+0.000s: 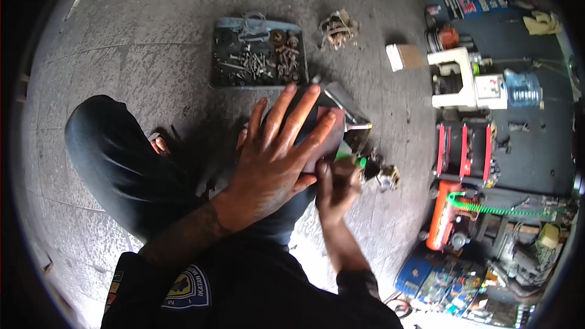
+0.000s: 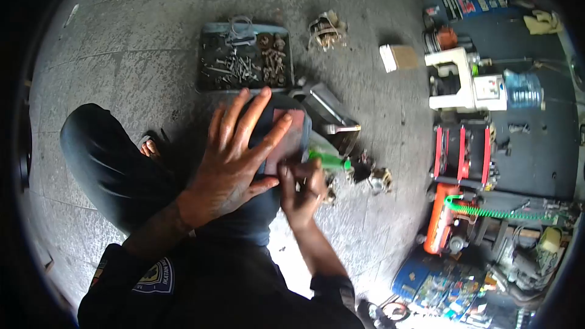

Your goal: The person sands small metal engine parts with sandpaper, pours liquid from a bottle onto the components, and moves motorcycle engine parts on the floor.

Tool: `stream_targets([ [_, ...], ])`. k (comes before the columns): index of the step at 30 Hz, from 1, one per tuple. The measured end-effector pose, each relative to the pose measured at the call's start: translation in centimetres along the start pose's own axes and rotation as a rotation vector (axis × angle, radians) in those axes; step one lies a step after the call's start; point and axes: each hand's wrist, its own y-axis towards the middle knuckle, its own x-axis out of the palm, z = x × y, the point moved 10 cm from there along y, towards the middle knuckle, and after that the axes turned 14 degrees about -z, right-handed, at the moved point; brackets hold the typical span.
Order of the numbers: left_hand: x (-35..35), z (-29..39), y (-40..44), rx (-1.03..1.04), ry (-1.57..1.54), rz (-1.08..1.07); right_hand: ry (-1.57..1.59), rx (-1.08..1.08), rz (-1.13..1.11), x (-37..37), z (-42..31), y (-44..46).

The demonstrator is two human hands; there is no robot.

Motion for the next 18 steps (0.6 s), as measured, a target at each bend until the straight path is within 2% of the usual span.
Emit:
stream_targets([
  [2, 0.1, 0.6, 0.1, -0.004, 0.009, -0.030, 0.091, 0.243, -0.013, -0.6, 0.9, 3.4],
  [3, 0.2, 0.7, 0.1, -0.004, 0.004, -0.014, 0.101, 0.150, 0.035, -0.7, 1.4, 4.3],
  [6, -0.2, 0.1, 0.2, -0.029, 0.025, -0.024, 0.007, 0.175, -0.004, -0.2, 1.0, 0.3],
  [7, -0.2, -0.2, 0.0, -0.025, 0.013, -0.005, 0.136, 0.031, -0.003, 0.2, 0.7, -0.9],
  [8, -0.3, -0.2, 0.0, -0.012, 0.009, 0.013, 0.258, 0.080, -0.011, 0.7, 0.9, -0.9],
  [9, -0.3, -0.2, 0.1, -0.026, 0.013, 0.003, 0.109, -0.005, -0.013, 0.2, -0.2, 0.4],
  [11, 0.0, 0.4, 0.0, -0.012, 0.011, -0.028, 0.059, 0.136, 0.065, -0.9, 0.2, 3.0],
  [12, 0.0, 0.6, 0.0, -0.007, 0.017, -0.012, 0.006, 0.133, -0.020, -0.7, 0.8, 4.8],
  [14, 0.0, 0.5, 0.0, -0.017, 0.019, -0.002, 0.061, 0.189, -0.008, -0.4, 1.2, 4.2],
  [16, -0.2, -0.3, 0.1, -0.036, 0.034, -0.022, -0.019, 0.071, -0.047, 0.3, 0.6, 0.1],
  [17, -0.4, -0.5, 0.0, -0.037, 0.016, -0.011, 0.057, -0.063, -0.068, 0.8, 0.0, -0.7],
  [18, -0.4, -0.4, -0.1, -0.015, 0.009, 0.028, 0.111, 0.024, -0.081, 0.9, 1.2, -1.1],
])
